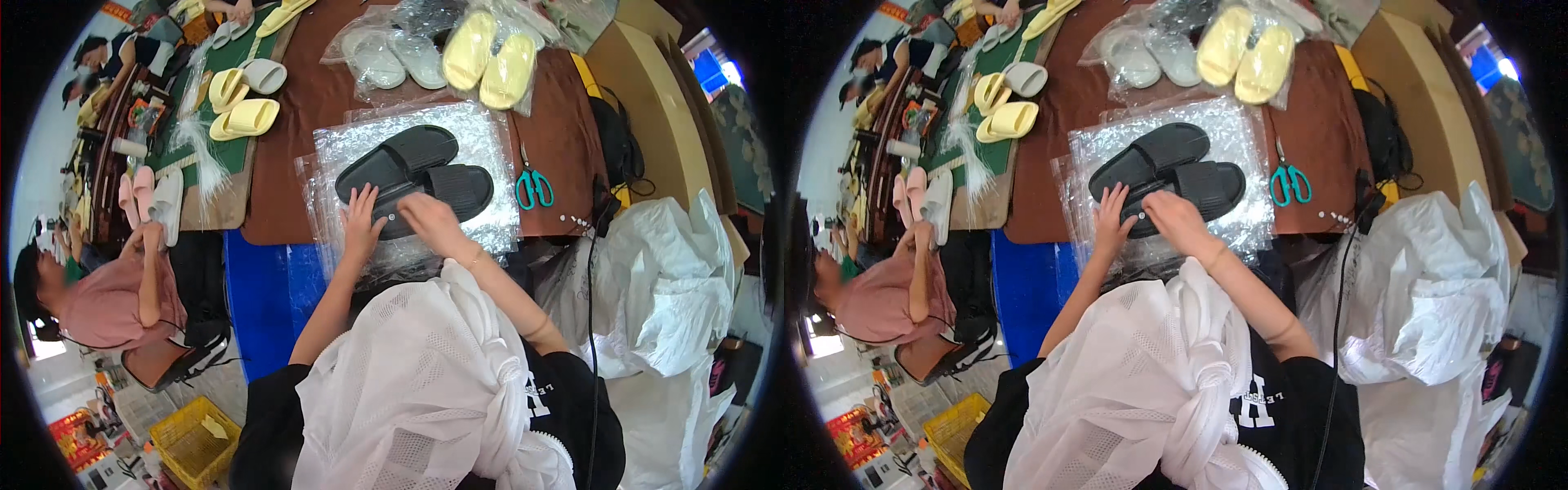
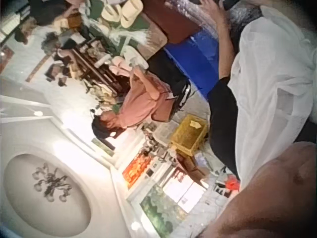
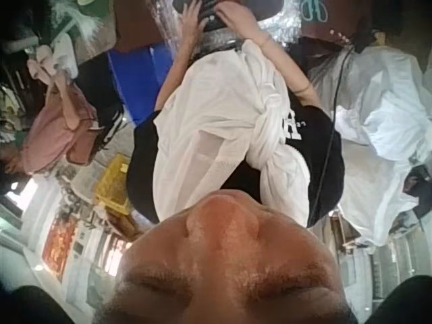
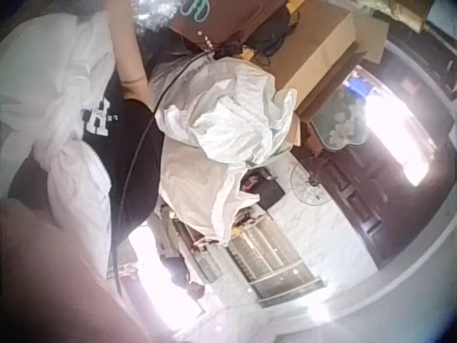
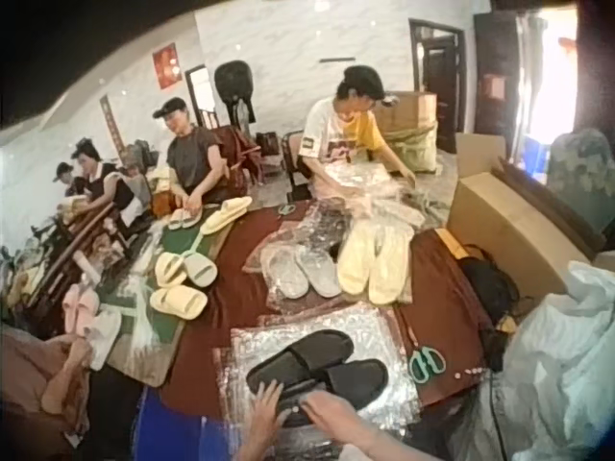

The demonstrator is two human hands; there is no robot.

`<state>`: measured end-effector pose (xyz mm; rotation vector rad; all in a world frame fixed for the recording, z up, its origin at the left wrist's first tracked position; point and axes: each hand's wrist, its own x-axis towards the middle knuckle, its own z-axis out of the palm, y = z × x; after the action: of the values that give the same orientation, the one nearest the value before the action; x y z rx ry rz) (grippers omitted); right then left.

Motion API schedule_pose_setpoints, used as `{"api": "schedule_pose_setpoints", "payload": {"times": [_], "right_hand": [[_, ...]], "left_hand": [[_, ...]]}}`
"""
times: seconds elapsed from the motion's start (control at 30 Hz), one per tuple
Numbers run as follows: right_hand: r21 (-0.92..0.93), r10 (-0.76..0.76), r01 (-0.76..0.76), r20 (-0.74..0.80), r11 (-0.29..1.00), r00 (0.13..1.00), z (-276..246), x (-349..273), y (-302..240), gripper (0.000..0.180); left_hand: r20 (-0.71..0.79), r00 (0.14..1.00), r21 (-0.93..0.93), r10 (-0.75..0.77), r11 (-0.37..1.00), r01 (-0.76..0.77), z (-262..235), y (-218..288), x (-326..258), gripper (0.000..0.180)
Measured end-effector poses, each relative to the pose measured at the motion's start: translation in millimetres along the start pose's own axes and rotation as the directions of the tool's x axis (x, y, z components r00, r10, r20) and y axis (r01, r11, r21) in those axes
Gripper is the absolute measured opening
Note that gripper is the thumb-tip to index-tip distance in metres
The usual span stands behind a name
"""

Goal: The person trims slippers using scissors and packs the slippers into plastic bags by hand.

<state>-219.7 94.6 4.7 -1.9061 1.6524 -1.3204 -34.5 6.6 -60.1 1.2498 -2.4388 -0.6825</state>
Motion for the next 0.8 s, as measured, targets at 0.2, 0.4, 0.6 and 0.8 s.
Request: {"api": "schedule_pose_setpoints", "payload": {"times": [0.2, 0.4, 0.6, 0.8], "right_hand": [[-0.159, 0.033, 0.006, 0.241, 0.987, 0.970, 43, 4, 29, 0.009], [-0.229, 0.061, 0.016, 0.327, 0.973, 0.943, 50, 12, 31, 0.014], [-0.351, 0.037, 0.135, 0.443, 0.927, 0.896, 50, 23, 30, 0.012], [-0.344, -0.017, 0.214, 0.495, 0.914, 0.868, 52, 23, 36, 0.019]], "left_hand": [[0.056, 0.998, -0.084, -0.010, 0.996, 0.014, 1, -7, -2, 0.074], [0.064, 0.997, -0.032, -0.034, 0.999, 0.036, -2, -1, -5, 0.075], [0.084, 0.995, -0.008, -0.050, 0.999, 0.051, -4, 2, -4, 0.075], [0.095, 0.994, -0.005, -0.054, 0.998, 0.055, -2, 1, -3, 0.076]]}}
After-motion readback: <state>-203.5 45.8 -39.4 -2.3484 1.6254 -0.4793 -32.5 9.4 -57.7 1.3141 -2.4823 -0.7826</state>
